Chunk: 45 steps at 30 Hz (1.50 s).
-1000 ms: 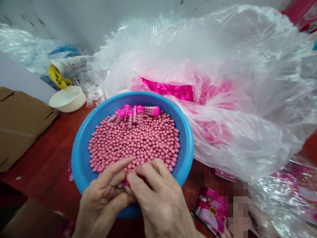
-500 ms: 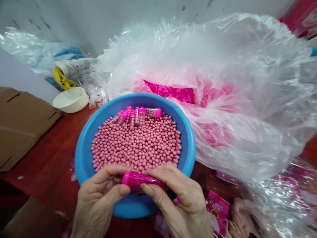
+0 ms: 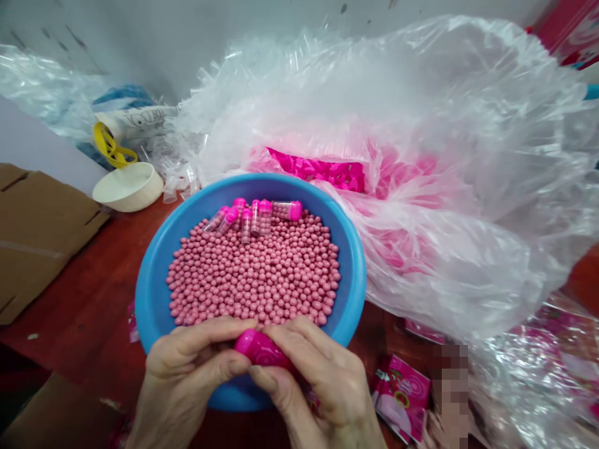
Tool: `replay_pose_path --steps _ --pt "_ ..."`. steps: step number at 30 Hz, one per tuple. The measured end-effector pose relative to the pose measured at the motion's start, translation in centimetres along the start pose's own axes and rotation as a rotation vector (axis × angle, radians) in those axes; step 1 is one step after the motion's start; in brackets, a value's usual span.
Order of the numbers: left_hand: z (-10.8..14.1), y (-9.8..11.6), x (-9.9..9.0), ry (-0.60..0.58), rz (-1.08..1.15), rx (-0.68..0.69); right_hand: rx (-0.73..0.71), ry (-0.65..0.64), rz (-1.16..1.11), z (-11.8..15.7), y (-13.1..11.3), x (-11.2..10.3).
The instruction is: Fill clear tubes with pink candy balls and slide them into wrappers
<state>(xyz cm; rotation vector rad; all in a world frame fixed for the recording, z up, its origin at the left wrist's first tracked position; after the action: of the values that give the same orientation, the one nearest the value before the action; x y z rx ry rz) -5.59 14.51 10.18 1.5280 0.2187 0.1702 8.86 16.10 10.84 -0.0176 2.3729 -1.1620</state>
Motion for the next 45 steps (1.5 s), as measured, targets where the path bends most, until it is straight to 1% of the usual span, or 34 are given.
replay_pose_path --steps 3,5,6,8,11,14,16,19,22,26,29,31,34,36,39,41,43,44,45 --pt "0.3 0.7 0.0 0.011 -0.072 0.124 -0.034 0.008 -0.014 -0.4 0.1 0.2" --pt "0.8 1.1 0.1 0.016 -0.142 0.219 -0.045 0.015 0.067 -0.3 0.1 0.2" --pt "1.1 1.0 0.1 0.017 -0.17 0.243 -0.049 0.021 0.109 -0.2 0.0 0.3" --pt "1.6 0.6 0.2 0.025 -0.211 0.249 -0.057 0.045 0.166 0.1 -0.2 0.3" --pt "2.1 -0.1 0.1 0.041 -0.223 0.223 -0.104 0.069 0.212 0.3 -0.8 0.7" --pt "2.2 0.0 0.2 0.027 -0.223 0.239 -0.117 0.08 0.215 -0.2 -0.9 0.9" --pt "1.9 0.5 0.3 0.014 -0.231 0.269 -0.111 0.066 0.154 -0.7 -0.6 0.8" --pt "1.6 1.2 0.4 0.009 -0.19 0.316 -0.05 0.028 0.019 -1.0 0.0 0.5" --pt "1.6 1.1 0.3 0.028 -0.166 0.298 0.068 0.104 -0.044 -0.5 0.8 -0.4" --pt "2.1 0.6 -0.2 0.087 -0.222 0.276 0.087 0.172 -0.019 0.7 0.8 -0.8" --pt "2.2 0.8 -0.2 0.075 -0.247 0.292 0.032 0.146 0.041 1.0 0.4 -0.4" --pt "2.0 1.1 0.0 0.045 -0.245 0.307 0.013 0.117 0.079 0.9 0.3 0.0" --pt "1.5 1.4 0.2 0.028 -0.223 0.312 0.062 0.103 0.097 0.6 0.7 0.4" --pt "1.3 1.2 -0.1 0.063 -0.199 0.277 0.089 0.073 0.088 0.4 1.0 0.8" --pt "1.2 0.0 -0.6 0.117 -0.087 0.152 0.089 0.021 0.066 0.1 0.9 1.2" --pt "1.3 -1.1 -0.6 0.112 0.083 0.034 0.176 0.043 0.019 0.1 1.5 1.1" --pt "1.3 -2.1 -0.3 0.079 0.23 -0.059 0.318 0.105 -0.07 0.3 2.5 0.7" --pt "1.3 -2.3 -0.2 0.07 0.26 -0.079 0.372 0.13 -0.116 0.3 2.9 0.6" --pt "1.2 -2.2 -0.2 0.07 0.256 -0.074 0.395 0.151 -0.157 0.3 3.1 0.6"
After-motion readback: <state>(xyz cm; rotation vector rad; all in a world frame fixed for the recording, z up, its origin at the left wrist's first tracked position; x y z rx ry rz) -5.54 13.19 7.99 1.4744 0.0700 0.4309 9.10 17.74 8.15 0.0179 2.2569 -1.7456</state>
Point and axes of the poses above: each hand's wrist, its own z-axis away from the middle knuckle, its own x-axis out of the palm, y = z × x, the point moved 8 cm from there along -z, towards the middle knuckle, and after that the axes turned 8 degrees about -x, right-handed, at the moved point
